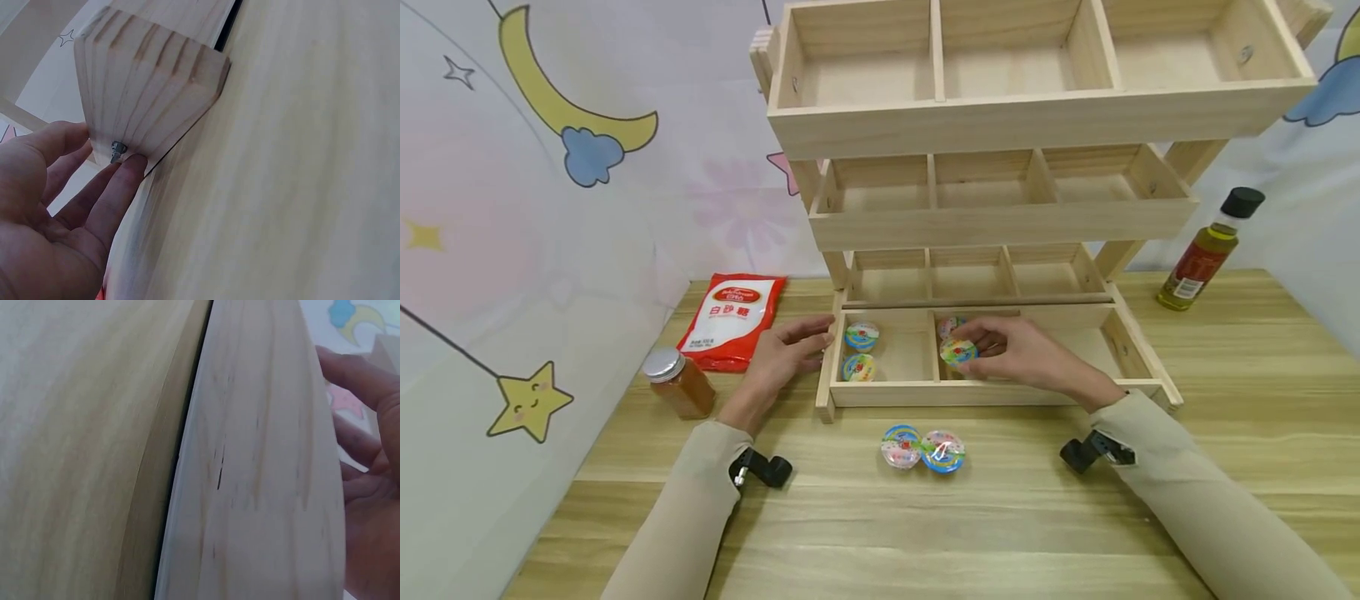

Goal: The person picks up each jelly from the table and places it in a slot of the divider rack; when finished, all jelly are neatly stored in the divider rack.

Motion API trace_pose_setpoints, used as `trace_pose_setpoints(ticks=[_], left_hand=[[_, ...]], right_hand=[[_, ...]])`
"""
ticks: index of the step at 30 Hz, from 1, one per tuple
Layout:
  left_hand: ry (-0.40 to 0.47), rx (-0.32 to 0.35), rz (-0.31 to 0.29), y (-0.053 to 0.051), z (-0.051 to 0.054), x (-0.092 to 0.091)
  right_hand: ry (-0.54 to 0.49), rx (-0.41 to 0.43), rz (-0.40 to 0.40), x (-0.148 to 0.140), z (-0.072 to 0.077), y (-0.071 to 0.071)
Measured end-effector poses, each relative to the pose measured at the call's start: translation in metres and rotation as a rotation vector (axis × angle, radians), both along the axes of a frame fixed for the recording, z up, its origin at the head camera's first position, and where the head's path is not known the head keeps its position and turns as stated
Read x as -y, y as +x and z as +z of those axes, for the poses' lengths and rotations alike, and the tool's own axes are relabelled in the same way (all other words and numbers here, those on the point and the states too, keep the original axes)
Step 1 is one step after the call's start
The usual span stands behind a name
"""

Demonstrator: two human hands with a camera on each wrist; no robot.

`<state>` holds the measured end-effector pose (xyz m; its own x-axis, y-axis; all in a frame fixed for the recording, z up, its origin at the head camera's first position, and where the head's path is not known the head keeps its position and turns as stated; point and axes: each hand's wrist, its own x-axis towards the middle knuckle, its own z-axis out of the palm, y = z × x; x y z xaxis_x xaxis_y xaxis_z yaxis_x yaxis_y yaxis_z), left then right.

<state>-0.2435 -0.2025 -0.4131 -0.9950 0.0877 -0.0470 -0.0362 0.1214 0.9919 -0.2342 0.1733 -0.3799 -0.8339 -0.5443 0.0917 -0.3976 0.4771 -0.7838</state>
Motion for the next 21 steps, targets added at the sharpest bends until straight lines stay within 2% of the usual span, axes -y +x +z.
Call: trace_pose_setpoints(ticks=[9, 21], left_hand=[[0.011, 0.002, 0.0, 0.0, 0.0002, 0.0004], [-0.003, 0.016, -0.006, 0.0014, 0.0022, 0.0003]], right_hand=[[-0.002, -0.002, 0.01, 0.0007, -0.0039, -0.0057], [0.022, -0.002, 0.029, 0.0012, -0.0065, -0.0061]])
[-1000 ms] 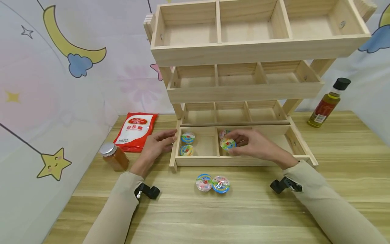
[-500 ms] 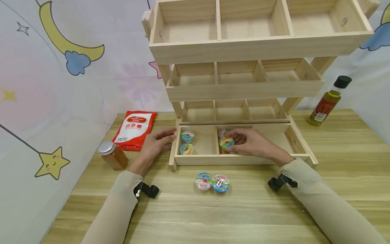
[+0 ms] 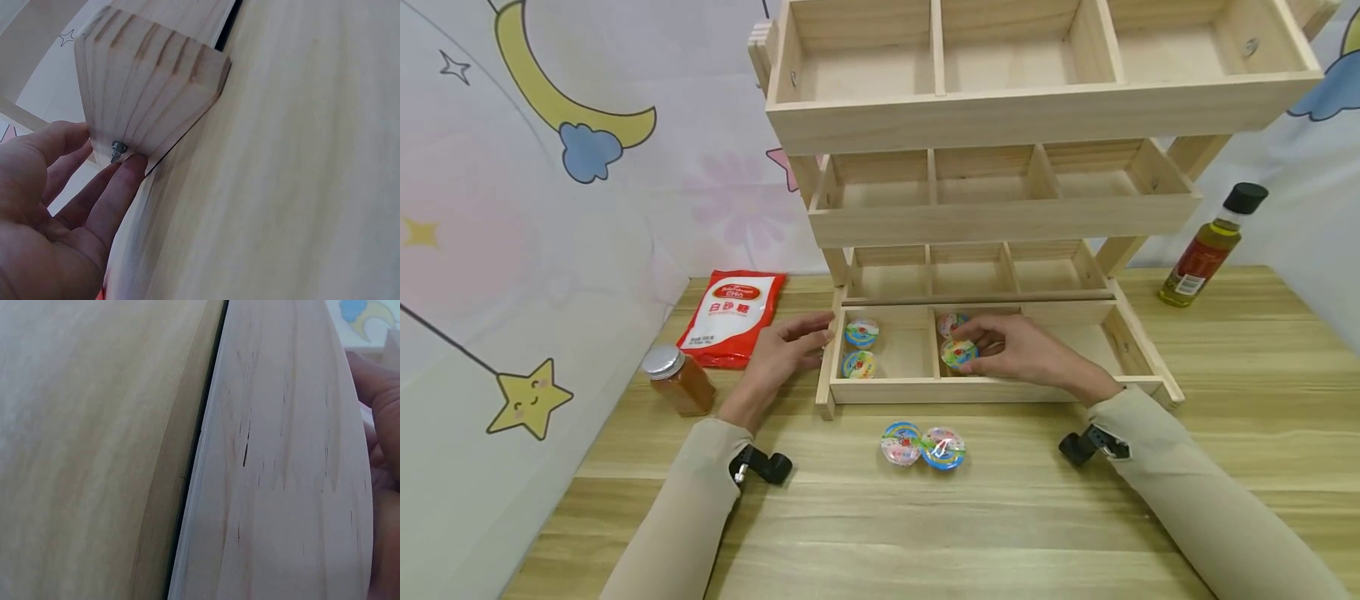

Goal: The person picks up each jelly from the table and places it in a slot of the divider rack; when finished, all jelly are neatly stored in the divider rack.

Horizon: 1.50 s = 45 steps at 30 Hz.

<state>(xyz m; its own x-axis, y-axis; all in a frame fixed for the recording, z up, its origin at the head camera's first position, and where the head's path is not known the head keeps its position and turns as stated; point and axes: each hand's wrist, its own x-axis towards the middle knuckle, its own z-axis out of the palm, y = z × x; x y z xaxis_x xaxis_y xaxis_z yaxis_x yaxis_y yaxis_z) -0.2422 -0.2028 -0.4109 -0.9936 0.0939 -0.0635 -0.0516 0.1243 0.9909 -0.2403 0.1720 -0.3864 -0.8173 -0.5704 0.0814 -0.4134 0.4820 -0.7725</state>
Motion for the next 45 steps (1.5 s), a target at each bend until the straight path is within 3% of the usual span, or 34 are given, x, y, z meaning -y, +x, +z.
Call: trace_pose_setpoints(ticks=[25, 35, 40, 45], left_hand=[[-0.008, -0.009, 0.001, -0.002, 0.001, 0.0], [-0.01, -0.014, -0.004, -0.001, 0.0, 0.001], [-0.015, -0.015, -0.007, 0.0, 0.0, 0.001], [0.003, -0.016, -0.012, -0.002, -0.001, 0.0]], right_hand=[[0.075, -0.008, 0.068, -0.002, 0.001, -0.002], [0.045, 0.021, 0.103, -0.003, 0.002, -0.002], [0.065, 0.027, 0.083, -0.005, 0.006, 0.0], [0.087, -0.05, 0.032, -0.008, 0.014, 0.005]])
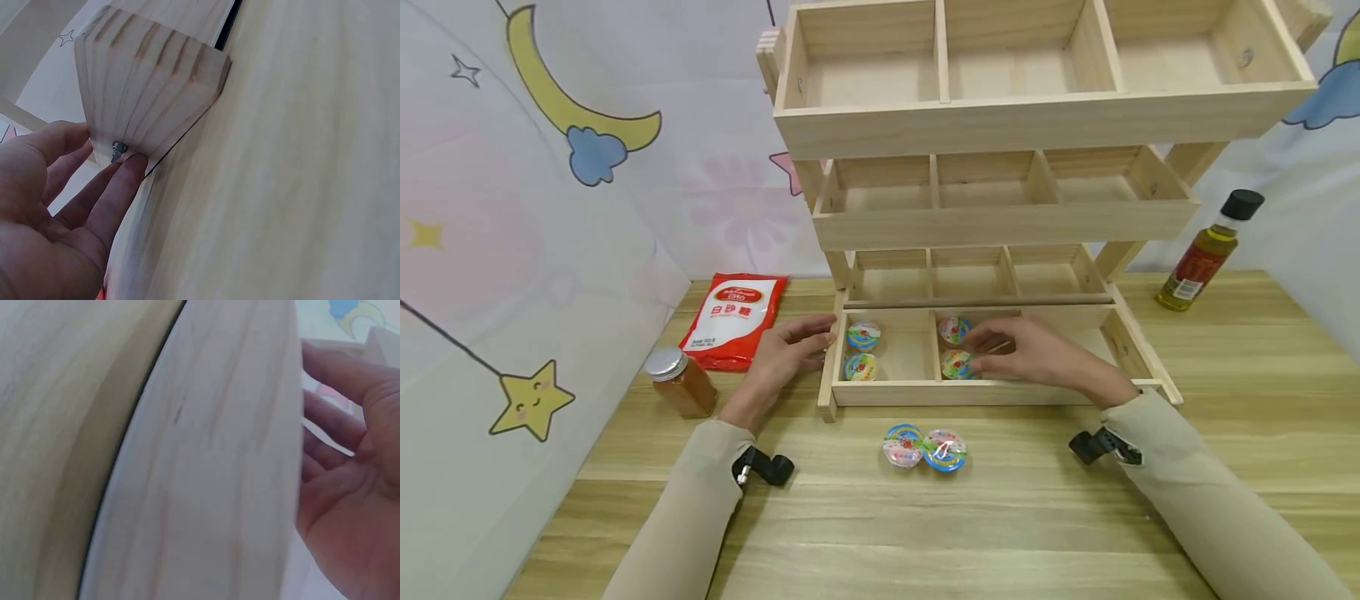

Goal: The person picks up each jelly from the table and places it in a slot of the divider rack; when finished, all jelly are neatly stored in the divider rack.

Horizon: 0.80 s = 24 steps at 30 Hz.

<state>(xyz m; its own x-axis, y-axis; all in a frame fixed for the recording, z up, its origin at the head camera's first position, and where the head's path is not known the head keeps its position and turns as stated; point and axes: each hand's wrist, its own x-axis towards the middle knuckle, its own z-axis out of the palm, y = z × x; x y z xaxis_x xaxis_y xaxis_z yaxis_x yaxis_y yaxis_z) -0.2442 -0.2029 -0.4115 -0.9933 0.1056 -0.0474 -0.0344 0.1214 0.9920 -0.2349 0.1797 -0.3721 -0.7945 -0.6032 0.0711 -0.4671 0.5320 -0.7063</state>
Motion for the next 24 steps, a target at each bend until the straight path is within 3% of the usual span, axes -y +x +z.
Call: trace_pose_setpoints(ticks=[7, 14, 24], left_hand=[[-0.012, -0.001, 0.003, -0.001, -0.001, 0.0], [-0.03, -0.007, 0.003, -0.001, -0.001, -0.001], [0.03, -0.003, 0.015, 0.0, -0.002, -0.001]], right_hand=[[-0.049, -0.086, -0.04, 0.008, 0.014, 0.017], [-0.133, -0.162, 0.108, 0.019, 0.026, 0.039], [-0.137, -0.058, 0.272, 0.028, 0.028, 0.056]])
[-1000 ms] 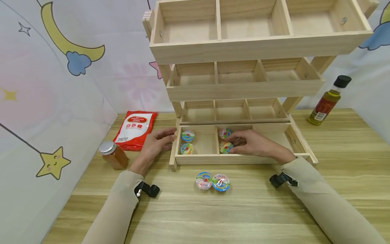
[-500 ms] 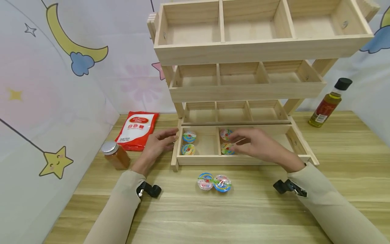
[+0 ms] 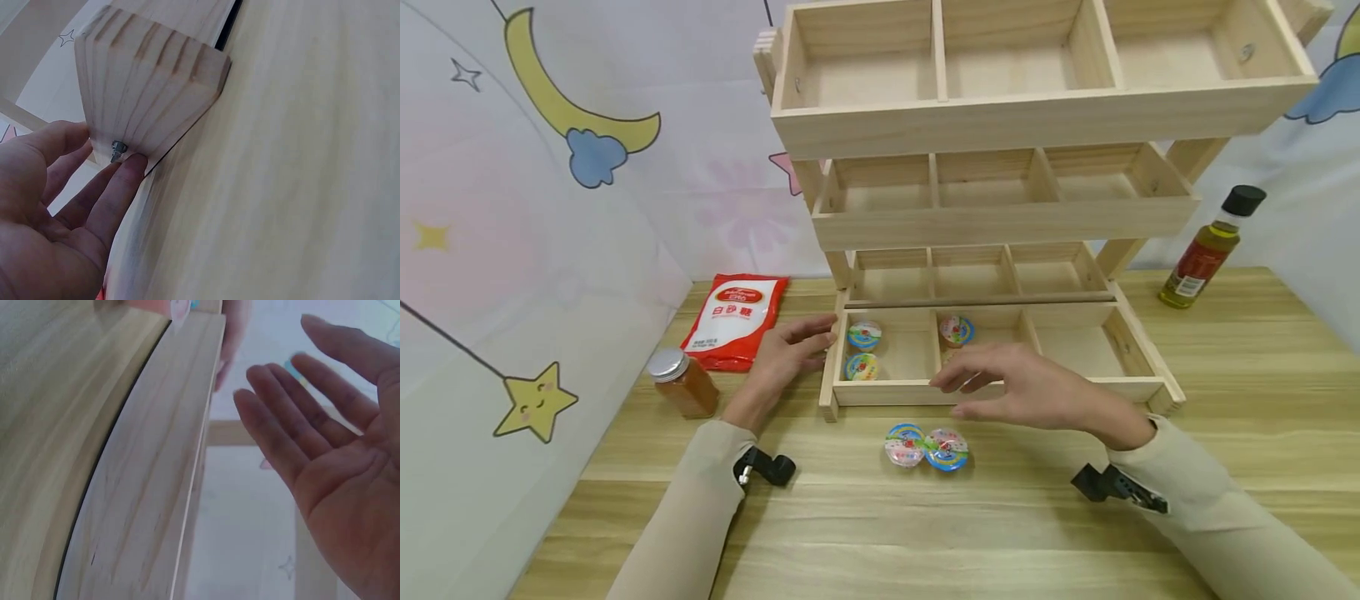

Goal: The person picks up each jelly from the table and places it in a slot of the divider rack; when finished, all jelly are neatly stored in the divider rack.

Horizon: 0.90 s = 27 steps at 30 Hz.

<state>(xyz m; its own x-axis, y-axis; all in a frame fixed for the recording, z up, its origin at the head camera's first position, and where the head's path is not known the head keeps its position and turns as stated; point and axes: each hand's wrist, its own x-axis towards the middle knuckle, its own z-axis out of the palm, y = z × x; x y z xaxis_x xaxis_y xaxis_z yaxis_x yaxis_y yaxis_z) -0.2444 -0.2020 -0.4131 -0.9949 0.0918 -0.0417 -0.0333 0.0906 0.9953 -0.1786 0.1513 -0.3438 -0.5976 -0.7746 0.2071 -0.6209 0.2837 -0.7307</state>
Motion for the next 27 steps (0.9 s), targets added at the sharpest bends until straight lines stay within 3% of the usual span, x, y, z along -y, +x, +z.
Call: trace_pose_setpoints(ticks=[10, 27], left_hand=[[-0.002, 0.001, -0.001, 0.002, -0.001, 0.002], [-0.007, 0.002, -0.01, 0.001, 0.0, 0.001]], right_hand=[[0.098, 0.084, 0.061, 0.007, -0.008, 0.004], [0.137, 0.139, 0.099, 0.006, -0.022, -0.002]])
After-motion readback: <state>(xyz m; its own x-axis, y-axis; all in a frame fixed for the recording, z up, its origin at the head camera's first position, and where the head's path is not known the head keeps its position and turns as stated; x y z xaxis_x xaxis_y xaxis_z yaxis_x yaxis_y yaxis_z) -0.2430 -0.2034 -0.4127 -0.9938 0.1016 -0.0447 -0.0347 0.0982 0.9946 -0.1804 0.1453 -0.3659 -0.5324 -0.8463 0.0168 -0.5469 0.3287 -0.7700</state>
